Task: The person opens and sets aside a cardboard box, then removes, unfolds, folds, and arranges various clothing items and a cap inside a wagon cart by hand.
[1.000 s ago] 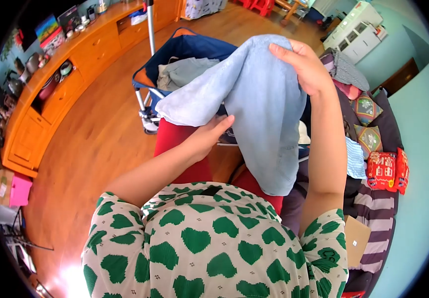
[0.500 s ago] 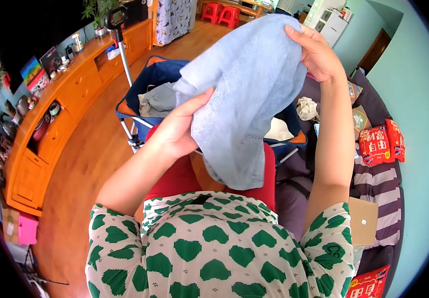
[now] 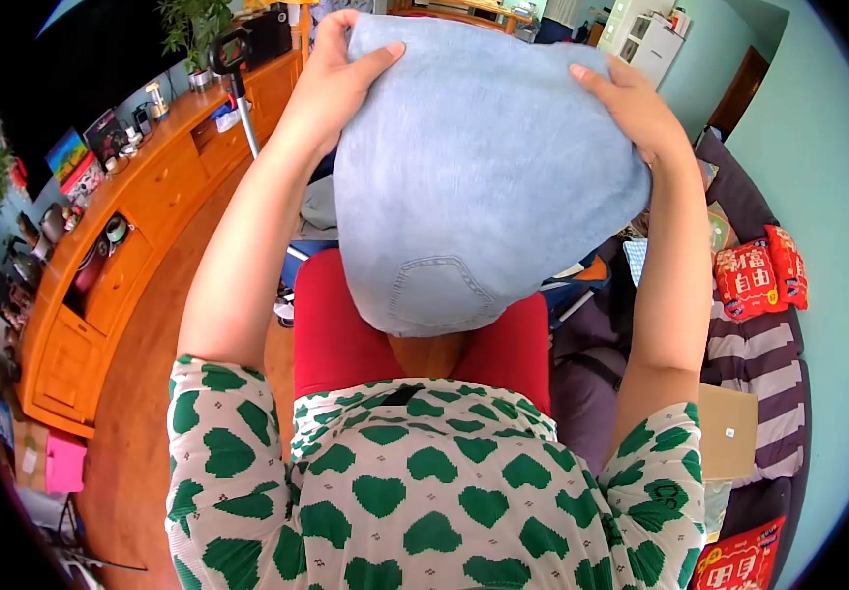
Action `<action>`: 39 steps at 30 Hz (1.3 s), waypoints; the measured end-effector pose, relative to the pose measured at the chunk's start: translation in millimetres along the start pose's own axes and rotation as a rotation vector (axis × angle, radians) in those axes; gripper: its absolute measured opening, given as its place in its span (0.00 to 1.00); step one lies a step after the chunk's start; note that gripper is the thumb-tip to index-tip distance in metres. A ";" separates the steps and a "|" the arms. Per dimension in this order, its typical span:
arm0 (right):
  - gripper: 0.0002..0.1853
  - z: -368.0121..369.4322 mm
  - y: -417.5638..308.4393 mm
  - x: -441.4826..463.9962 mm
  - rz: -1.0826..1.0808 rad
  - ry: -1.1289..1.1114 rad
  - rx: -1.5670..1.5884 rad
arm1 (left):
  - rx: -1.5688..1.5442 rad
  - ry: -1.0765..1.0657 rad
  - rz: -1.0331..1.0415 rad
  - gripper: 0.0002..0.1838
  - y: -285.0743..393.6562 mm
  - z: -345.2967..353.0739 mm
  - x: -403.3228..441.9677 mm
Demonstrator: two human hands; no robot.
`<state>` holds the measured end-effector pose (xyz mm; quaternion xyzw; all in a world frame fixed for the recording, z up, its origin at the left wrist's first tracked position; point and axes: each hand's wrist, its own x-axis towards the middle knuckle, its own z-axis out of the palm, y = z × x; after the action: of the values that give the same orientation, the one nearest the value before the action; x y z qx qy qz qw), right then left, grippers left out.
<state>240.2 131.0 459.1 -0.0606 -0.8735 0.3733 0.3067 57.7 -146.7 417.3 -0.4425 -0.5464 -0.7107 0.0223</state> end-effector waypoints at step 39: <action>0.37 -11.5 -27.1 -19.9 -0.083 -0.221 0.709 | -0.190 -0.550 -0.290 0.54 57.5 -69.9 82.1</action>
<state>266.2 112.0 474.2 0.1255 -0.7194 0.6443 0.2271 -4.8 -188.4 513.7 -0.5355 -0.5207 -0.6081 -0.2688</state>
